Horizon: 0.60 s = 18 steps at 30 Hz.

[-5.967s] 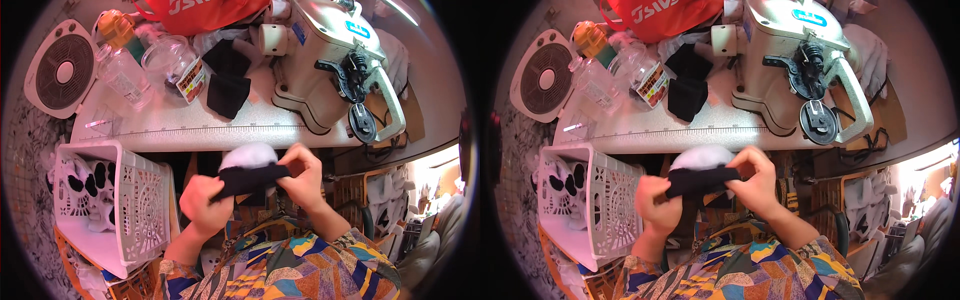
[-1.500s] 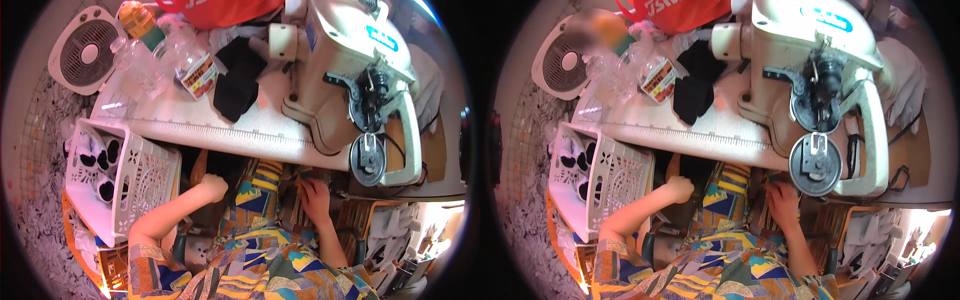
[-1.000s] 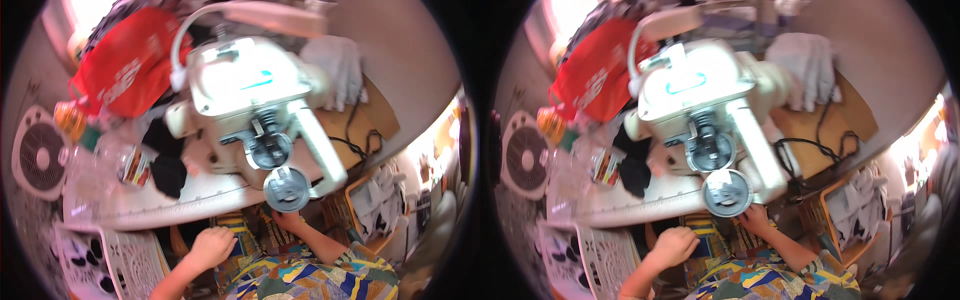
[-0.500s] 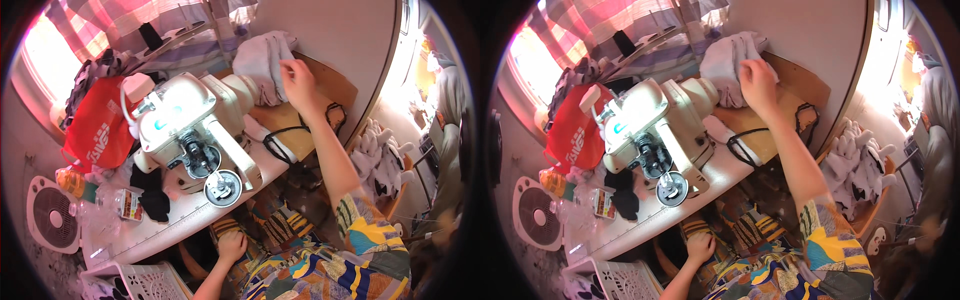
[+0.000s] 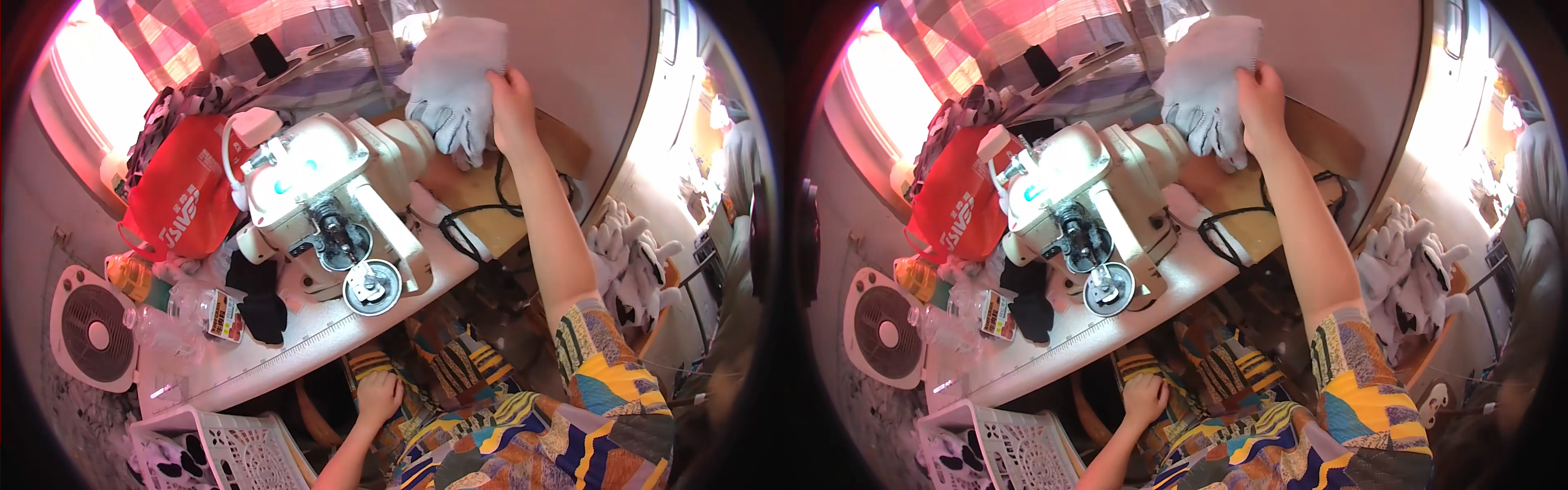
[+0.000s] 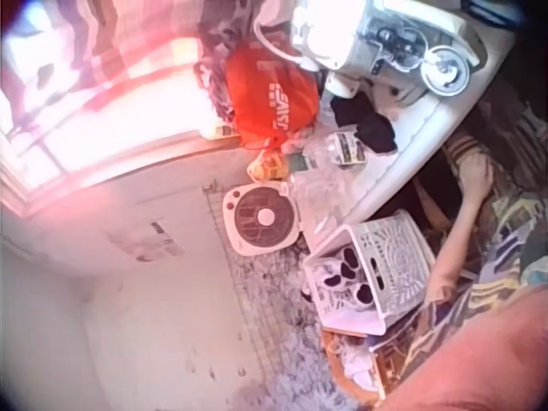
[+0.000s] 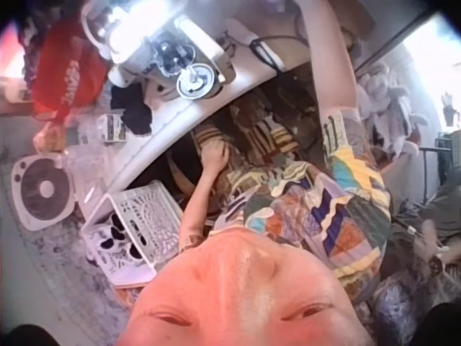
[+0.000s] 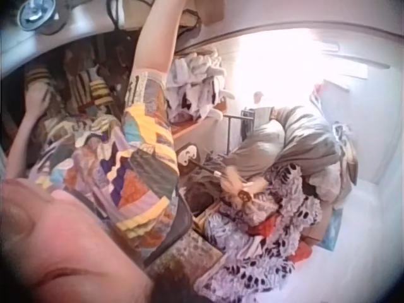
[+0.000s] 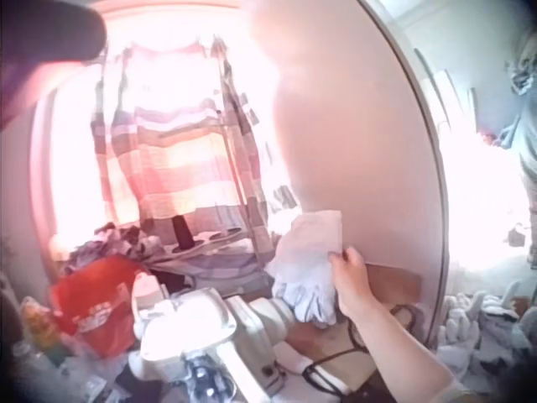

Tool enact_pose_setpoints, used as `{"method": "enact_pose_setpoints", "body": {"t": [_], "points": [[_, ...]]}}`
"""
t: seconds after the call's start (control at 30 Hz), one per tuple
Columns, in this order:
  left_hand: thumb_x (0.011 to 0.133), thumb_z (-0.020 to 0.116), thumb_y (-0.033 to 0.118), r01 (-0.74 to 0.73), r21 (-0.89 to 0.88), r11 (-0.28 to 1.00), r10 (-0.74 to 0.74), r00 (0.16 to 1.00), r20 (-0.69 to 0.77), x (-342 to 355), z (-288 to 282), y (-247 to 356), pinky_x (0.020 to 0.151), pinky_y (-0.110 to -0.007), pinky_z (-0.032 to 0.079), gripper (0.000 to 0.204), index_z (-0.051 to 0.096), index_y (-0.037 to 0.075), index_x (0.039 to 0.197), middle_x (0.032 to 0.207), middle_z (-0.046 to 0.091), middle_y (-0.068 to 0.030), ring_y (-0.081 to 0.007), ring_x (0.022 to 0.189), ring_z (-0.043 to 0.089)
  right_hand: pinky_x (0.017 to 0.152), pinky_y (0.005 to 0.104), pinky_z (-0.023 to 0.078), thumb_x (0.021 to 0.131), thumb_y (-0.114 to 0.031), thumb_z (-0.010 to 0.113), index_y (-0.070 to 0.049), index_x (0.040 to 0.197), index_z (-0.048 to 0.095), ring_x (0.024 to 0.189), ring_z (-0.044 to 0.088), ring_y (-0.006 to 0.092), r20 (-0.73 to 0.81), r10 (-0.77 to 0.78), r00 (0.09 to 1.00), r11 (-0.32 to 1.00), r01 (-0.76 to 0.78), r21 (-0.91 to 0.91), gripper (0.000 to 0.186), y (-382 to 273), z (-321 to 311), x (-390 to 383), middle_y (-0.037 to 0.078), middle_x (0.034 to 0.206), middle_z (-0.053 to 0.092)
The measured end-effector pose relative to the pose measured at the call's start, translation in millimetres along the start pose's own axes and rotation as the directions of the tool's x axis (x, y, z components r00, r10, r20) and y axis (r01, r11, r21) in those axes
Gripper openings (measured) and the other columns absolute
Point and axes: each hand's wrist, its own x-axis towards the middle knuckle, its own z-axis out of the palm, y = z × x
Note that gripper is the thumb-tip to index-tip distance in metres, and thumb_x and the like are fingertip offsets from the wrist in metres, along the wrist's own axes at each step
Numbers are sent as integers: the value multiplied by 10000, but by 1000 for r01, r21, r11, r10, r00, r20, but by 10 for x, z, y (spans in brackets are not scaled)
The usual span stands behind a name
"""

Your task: Using a specialty sewing machine to join components of a white fabric glove.

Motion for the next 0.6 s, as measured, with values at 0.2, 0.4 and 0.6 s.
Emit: {"method": "enact_pose_setpoints", "body": {"t": [0.2,0.4,0.6], "points": [[764,682,131,-48,-103,994,52,998,39,193,-158,176,666,-400,454,105,608,58,776,791,577,-103,-313,778,571,864,315,442,867,-64,535,-9,1103,575,967,551,167,-165,-117,979,990,128,54,246,-519,-540,-908,88,1044,598],[799,695,120,92,-679,728,3,990,138,643,-526,884,757,-341,469,278,592,37,1044,1012,584,-108,-244,910,574,927,338,449,857,-25,517,-10,1129,566,1026,567,201,-258,21,966,977,35,208,277,-661,-766,-2064,68,1083,596],[911,519,466,148,-875,-460,-167,954,249,925,-894,1266,957,-444,437,598,431,47,1328,1341,469,-146,-294,1174,516,811,405,514,758,-81,668,-94,907,537,930,600,284,499,-569,653,599,745,-292,199,-605,-1004,-2887,136,1041,558]]}}
